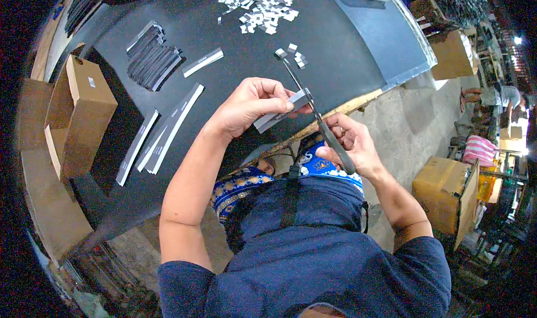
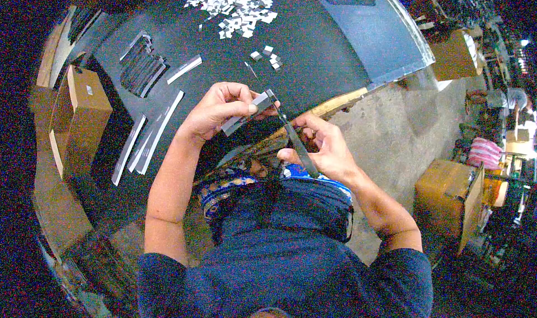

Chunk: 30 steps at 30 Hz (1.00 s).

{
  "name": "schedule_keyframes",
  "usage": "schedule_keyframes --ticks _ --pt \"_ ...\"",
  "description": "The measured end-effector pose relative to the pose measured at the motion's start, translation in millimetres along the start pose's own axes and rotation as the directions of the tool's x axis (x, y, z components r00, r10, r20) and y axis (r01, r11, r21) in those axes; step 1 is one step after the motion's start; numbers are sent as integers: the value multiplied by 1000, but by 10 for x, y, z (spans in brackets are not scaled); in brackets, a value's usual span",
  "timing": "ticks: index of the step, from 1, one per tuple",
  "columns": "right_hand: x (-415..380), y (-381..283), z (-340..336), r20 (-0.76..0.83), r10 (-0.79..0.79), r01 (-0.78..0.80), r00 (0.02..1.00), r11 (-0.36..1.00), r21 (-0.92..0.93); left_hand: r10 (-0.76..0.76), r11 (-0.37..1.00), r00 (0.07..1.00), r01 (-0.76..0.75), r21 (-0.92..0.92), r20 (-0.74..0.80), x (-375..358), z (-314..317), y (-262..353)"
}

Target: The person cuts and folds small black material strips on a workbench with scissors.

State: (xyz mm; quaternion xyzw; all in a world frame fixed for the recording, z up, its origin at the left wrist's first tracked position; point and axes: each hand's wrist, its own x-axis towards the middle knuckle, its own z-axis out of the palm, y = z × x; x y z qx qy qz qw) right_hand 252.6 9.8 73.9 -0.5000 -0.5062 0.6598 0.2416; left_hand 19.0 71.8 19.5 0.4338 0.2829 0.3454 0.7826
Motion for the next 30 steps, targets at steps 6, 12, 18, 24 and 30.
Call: schedule_keyframes --ticks 6,12,18,24,30 --pt "78 36 -35 -19 57 -58 998 998 -27 -19 1000 1000 20 20 -20 8 -32 -12" --pt "241 17 -159 -64 34 -43 997 990 -134 -58 998 993 54 -43 -103 42 -80 -22" --pt "590 -259 -667 -368 -376 14 850 716 -698 -33 985 973 -7 -174 -229 27 -173 83" --pt "980 -303 -1203 -318 -456 -85 831 461 -883 -24 994 952 -8 -105 -304 20 -178 67" --pt "1031 -459 -1007 5 -685 249 728 258 -934 24 997 913 -51 -56 -407 16 -137 82"
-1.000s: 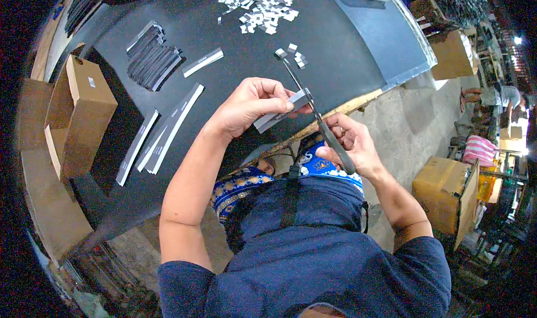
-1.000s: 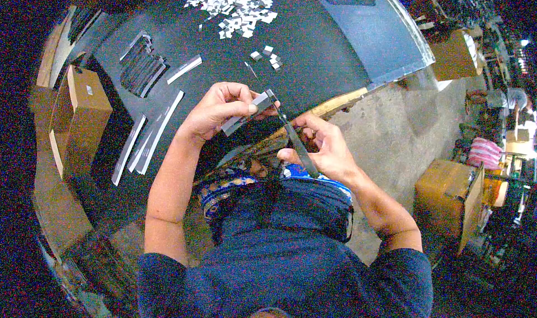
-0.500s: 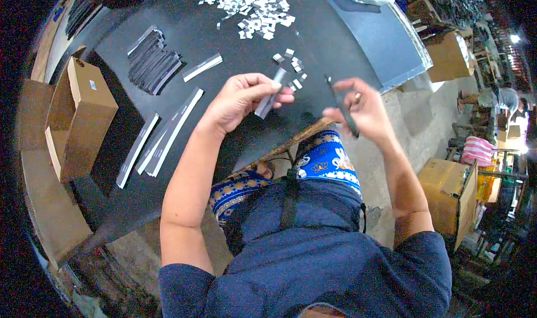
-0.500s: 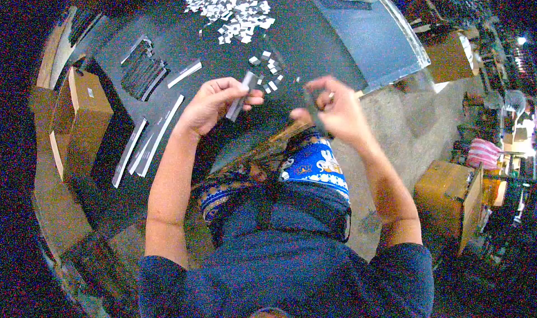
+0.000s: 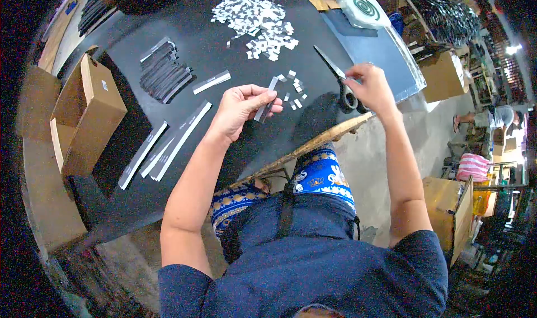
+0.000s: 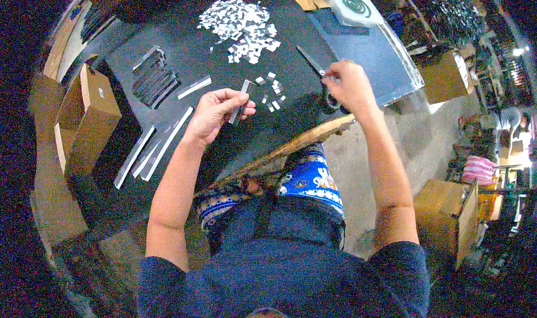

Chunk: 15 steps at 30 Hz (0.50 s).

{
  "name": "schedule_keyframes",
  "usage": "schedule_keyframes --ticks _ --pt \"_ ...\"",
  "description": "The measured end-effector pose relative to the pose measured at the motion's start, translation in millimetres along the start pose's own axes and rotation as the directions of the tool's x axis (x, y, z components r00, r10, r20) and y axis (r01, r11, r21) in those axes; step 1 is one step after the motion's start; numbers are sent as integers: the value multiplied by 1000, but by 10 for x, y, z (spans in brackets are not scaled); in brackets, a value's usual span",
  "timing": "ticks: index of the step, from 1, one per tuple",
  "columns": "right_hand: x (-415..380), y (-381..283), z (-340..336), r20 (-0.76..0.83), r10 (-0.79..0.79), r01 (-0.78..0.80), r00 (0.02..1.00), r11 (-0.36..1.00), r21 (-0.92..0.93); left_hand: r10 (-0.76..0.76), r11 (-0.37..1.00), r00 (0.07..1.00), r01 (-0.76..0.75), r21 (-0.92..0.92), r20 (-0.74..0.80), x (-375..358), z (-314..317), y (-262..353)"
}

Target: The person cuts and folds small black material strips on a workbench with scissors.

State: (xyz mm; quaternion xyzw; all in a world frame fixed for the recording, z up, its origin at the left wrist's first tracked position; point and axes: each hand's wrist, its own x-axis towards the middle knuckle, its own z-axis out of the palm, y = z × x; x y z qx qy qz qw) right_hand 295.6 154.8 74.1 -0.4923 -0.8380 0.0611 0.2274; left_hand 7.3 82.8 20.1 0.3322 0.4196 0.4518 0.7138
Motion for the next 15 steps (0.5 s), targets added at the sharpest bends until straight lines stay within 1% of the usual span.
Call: schedule_keyframes --ticks 1,2,3,4,5,6,8,10,12,13,15 --pt "-5 -179 18 -24 -15 16 1000 997 72 -1 1000 1000 1 -1 1 -2 8 -3" --pt "-18 -370 104 -51 41 -27 998 971 239 13 1000 1000 -13 4 -3 -7 17 -2" --pt "-52 -499 243 -78 47 -16 996 932 362 27 1000 1000 -26 11 -7 -12 25 -7" --pt "-67 -667 326 -54 69 -39 996 901 432 24 1000 1000 -24 10 -7 -15 33 -16" --pt "-76 -814 401 -8 150 -127 989 863 489 41 999 999 -41 28 7 -17 41 -24" --pt "-68 -943 426 68 210 -207 975 755 622 59 997 998 -60 46 22 -20 44 -27" --pt "-32 -997 620 106 263 -261 959 675 690 62 997 998 -63 51 32 -41 61 -3" --pt "-7 -1045 677 83 277 -255 957 674 693 67 996 997 -69 54 41 -43 58 6" --pt "31 -1045 742 91 291 -257 952 604 755 77 993 996 -81 84 53 -26 37 0" --pt "43 -1034 743 95 287 -257 953 605 754 78 993 996 -82 81 49 -22 29 0" --pt "65 -1028 686 153 265 -297 952 679 672 25 1000 999 -26 2 42 -17 26 6"
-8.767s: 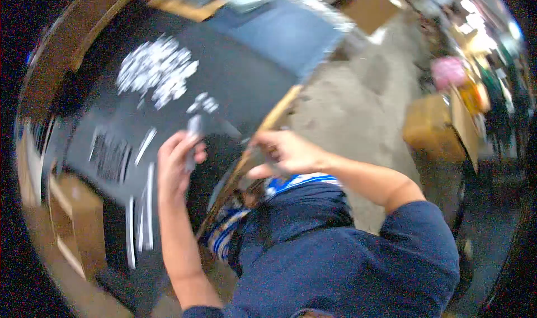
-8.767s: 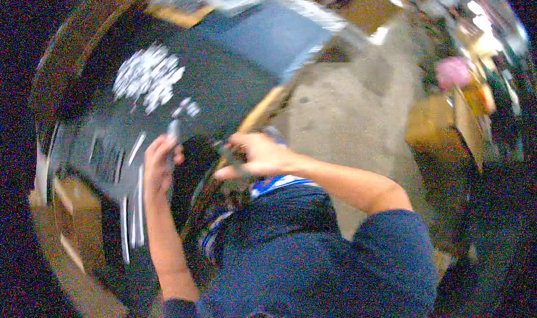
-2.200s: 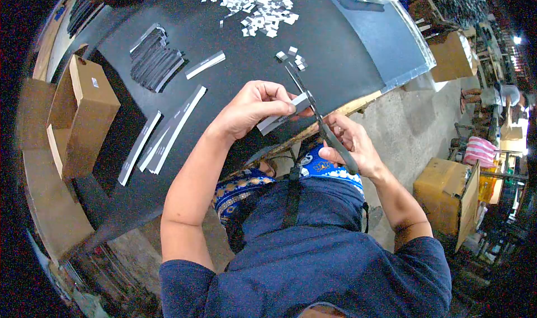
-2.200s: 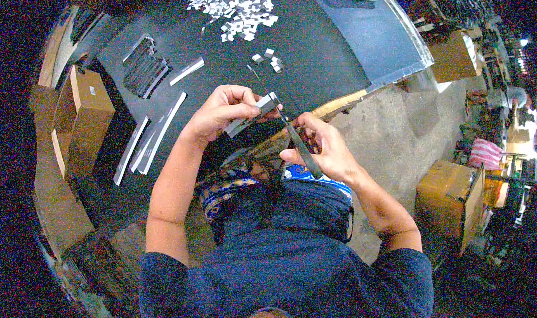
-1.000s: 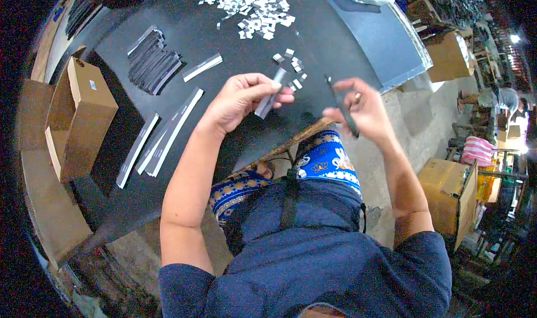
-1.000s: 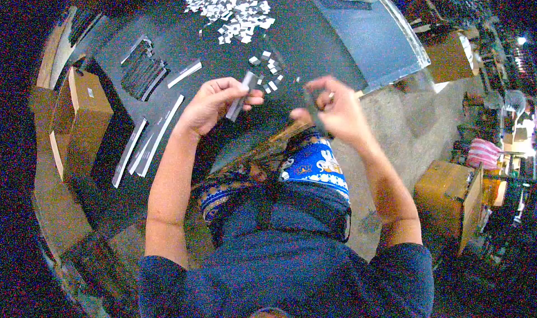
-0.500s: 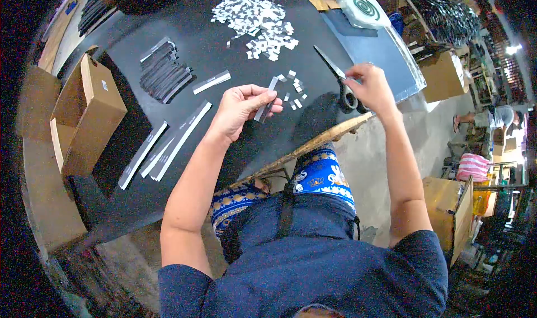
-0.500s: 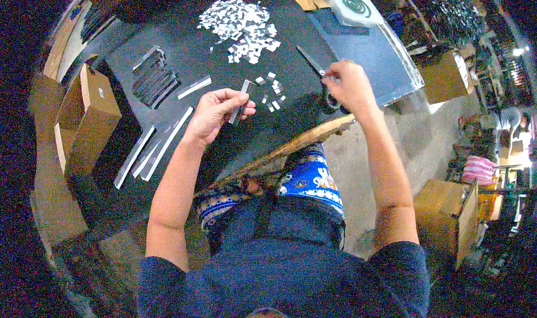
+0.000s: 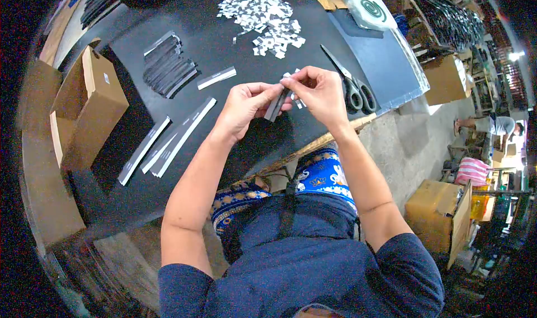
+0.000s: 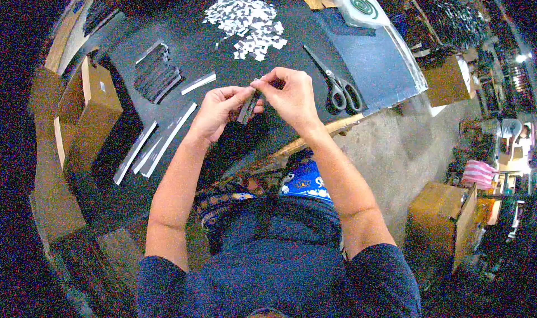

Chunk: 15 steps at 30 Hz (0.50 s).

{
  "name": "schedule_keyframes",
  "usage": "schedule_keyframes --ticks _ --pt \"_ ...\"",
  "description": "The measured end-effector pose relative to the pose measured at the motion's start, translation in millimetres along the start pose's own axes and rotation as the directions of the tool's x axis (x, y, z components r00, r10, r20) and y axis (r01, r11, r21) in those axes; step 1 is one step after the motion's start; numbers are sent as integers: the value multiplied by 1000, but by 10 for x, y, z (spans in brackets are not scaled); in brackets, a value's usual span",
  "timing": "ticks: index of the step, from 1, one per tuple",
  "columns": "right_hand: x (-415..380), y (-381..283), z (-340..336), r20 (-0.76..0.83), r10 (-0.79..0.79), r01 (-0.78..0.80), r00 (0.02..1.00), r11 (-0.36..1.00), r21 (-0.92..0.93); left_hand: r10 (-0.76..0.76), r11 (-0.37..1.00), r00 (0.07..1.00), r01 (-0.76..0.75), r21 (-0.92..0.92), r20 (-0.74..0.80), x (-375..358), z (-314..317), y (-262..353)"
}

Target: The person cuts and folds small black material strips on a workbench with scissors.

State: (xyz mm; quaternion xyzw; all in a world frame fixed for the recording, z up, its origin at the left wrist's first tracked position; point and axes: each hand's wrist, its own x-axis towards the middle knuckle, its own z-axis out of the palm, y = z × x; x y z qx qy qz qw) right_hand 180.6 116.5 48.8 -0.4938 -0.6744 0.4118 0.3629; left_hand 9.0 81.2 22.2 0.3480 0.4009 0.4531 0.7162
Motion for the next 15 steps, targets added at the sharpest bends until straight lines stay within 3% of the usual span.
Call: schedule_keyframes --ticks 7,10,12,15 --pt "-4 6 -41 27 -78 79 997 995 -54 -84 994 995 87 -71 46 -2 -19 -6" --pt "-28 -28 -55 30 -25 25 999 999 -20 -66 996 995 70 -57 79 16 -37 -35" --pt "-24 31 -43 -5 -54 54 999 998 10 -62 997 994 59 42 88 24 -51 -33" --pt "-36 37 -43 -11 -89 89 996 996 -29 -65 998 996 64 23 66 -9 -3 2"
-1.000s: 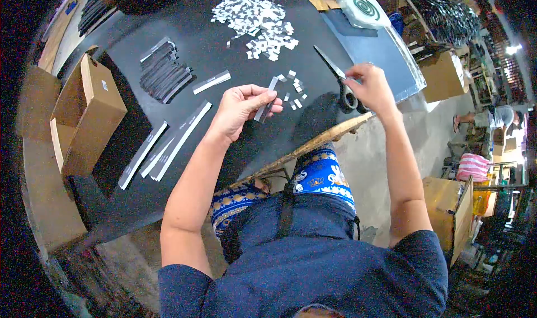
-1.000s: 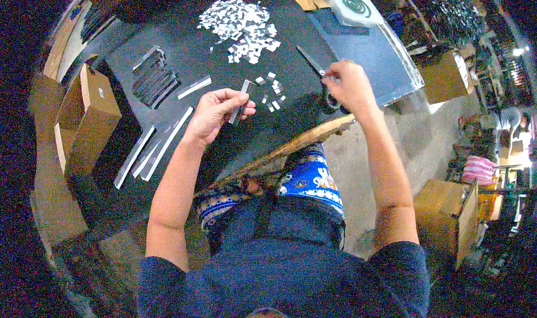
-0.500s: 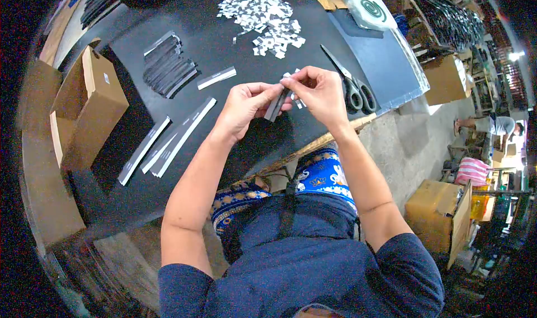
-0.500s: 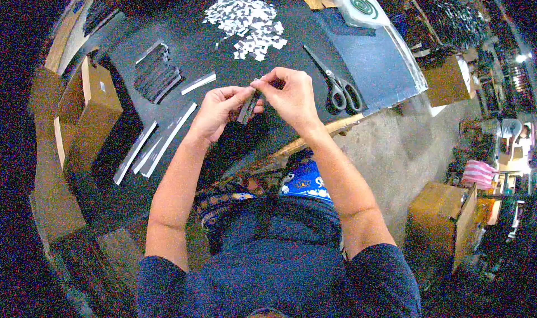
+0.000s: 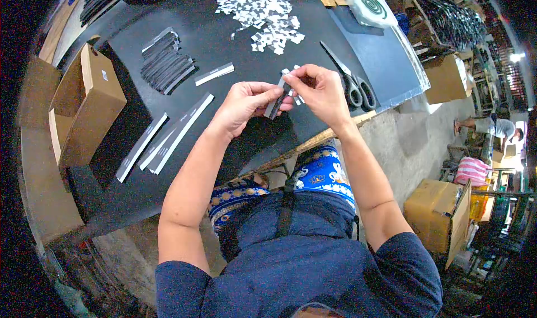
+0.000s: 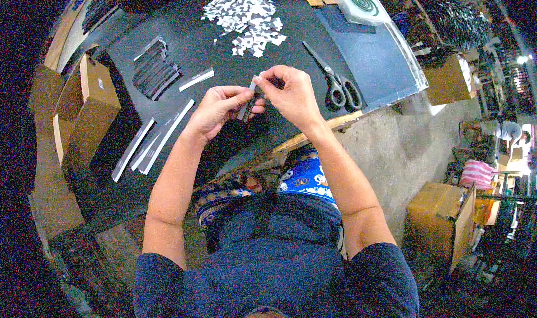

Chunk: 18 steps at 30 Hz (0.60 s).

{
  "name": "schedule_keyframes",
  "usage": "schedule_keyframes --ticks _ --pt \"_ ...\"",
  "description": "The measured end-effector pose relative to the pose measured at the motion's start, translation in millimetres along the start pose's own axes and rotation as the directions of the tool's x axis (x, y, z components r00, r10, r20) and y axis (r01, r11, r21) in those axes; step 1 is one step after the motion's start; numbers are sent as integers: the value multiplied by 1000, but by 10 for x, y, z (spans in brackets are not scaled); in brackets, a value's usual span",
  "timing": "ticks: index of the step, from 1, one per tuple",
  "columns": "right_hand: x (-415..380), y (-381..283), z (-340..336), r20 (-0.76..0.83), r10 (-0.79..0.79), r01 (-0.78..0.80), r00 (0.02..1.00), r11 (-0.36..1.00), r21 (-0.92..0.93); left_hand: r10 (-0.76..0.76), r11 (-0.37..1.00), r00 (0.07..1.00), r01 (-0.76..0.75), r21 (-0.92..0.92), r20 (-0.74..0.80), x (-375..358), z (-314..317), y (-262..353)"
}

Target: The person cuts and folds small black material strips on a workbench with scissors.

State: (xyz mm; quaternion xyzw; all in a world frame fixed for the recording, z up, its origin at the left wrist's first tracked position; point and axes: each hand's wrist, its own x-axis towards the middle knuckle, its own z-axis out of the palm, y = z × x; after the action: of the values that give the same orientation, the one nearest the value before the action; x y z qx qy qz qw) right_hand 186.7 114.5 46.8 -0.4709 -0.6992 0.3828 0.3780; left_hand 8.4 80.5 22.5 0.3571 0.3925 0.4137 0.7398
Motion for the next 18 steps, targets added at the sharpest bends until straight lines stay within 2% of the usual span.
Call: schedule_keyframes --ticks 4,6,7,9,13,15,18 --pt "-47 -52 13 -34 -34 32 999 997 -72 46 999 998 -46 8 -38 18 -11 -35" --pt "-97 -139 47 -149 -212 194 966 973 -126 89 996 992 -92 -23 -94 28 -7 -44" --pt "-109 -145 56 -146 -210 193 967 973 -126 88 996 991 -91 -25 -96 31 -8 -48" --pt "-129 -148 72 -154 -391 345 907 902 -259 100 994 988 -104 -25 -121 29 -3 -41" --pt "-155 -125 130 -184 -433 370 882 880 -298 114 993 984 -112 26 -139 -2 33 0" --pt "-169 -116 141 -155 -385 311 910 879 -362 120 992 982 -113 51 -145 -1 28 2" --pt "-214 -124 179 -139 -327 281 935 919 -275 137 990 978 -133 35 -156 -2 15 -11"
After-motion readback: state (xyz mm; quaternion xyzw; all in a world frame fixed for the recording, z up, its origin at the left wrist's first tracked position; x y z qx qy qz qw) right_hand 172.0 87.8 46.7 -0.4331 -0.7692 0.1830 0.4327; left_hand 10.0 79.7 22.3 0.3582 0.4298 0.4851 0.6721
